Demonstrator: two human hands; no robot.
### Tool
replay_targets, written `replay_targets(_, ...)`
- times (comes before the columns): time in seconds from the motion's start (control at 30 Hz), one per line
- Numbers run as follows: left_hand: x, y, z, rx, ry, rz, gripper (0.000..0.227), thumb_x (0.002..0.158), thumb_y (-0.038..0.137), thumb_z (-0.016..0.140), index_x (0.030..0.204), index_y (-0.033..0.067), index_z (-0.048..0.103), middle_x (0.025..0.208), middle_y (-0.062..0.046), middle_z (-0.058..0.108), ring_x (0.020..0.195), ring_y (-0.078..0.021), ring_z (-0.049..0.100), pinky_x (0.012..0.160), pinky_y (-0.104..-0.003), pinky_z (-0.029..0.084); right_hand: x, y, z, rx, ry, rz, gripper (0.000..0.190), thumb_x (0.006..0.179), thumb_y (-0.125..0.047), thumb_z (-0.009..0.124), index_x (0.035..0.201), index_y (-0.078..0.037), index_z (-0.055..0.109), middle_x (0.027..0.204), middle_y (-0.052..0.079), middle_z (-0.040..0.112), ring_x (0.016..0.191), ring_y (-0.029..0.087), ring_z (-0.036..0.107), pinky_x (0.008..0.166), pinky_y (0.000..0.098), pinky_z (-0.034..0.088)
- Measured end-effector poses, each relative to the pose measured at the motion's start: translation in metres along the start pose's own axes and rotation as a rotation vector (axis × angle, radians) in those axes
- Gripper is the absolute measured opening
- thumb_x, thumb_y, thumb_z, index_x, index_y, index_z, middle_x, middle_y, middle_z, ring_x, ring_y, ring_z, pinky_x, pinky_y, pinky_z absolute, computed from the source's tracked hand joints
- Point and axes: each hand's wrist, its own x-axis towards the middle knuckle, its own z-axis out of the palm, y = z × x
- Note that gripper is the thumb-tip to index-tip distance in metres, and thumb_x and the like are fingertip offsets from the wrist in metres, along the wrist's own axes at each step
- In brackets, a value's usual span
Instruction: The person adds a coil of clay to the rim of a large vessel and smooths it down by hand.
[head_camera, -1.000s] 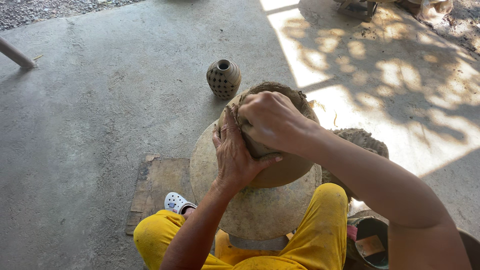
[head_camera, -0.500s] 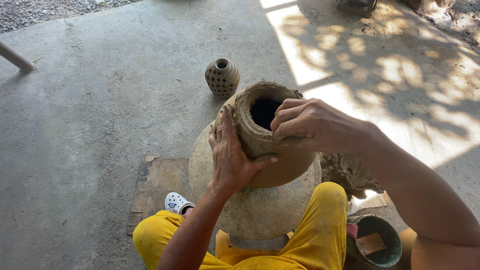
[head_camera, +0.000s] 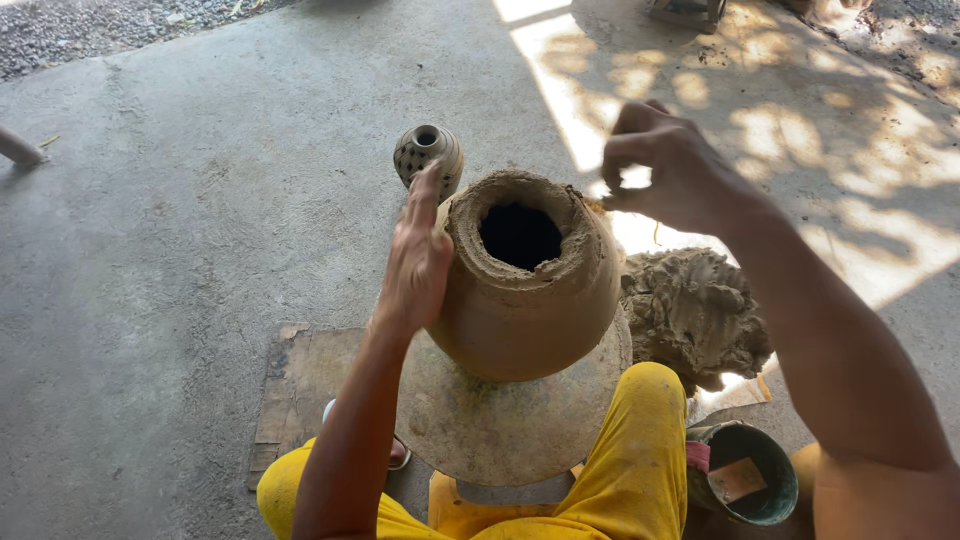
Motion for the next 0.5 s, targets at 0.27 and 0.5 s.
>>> replay_targets(0.27, 0.019, 0.009, 0.005, -0.132, -0.123, -0.091, 0.123, 0.082, 0.095, 0.005, 0.155, 0.003, 0.044, 0.159, -0.024, 0.046, 0.154, -0.0387, 0.037, 0.126, -0.049, 0.03, 0.058, -0.023, 0.035, 0.339, -0.057, -0.085, 0.011, 0.088, -0.009, 0.075, 0.097, -0.006, 0.078, 0.108, 0.007, 0.077, 0.089, 0.017, 0.075, 0.085, 0.0291, 0.063)
replay_targets(0.5, 0.017, 0.008, 0.006, -0.078, -0.123, -0.13, 0.128, 0.076, 0.097, 0.003, 0.157, 0.0059, 0.041, 0.159, -0.025, 0.043, 0.152, -0.0413, 0.033, 0.122, -0.052, 0.026, 0.032, -0.025, 0.018, 0.272, -0.21, 0.065, 0.011, 0.093, -0.015, 0.072, 0.097, -0.007, 0.078, 0.101, 0.005, 0.077, 0.081, 0.014, 0.075, 0.077, 0.0275, 0.064)
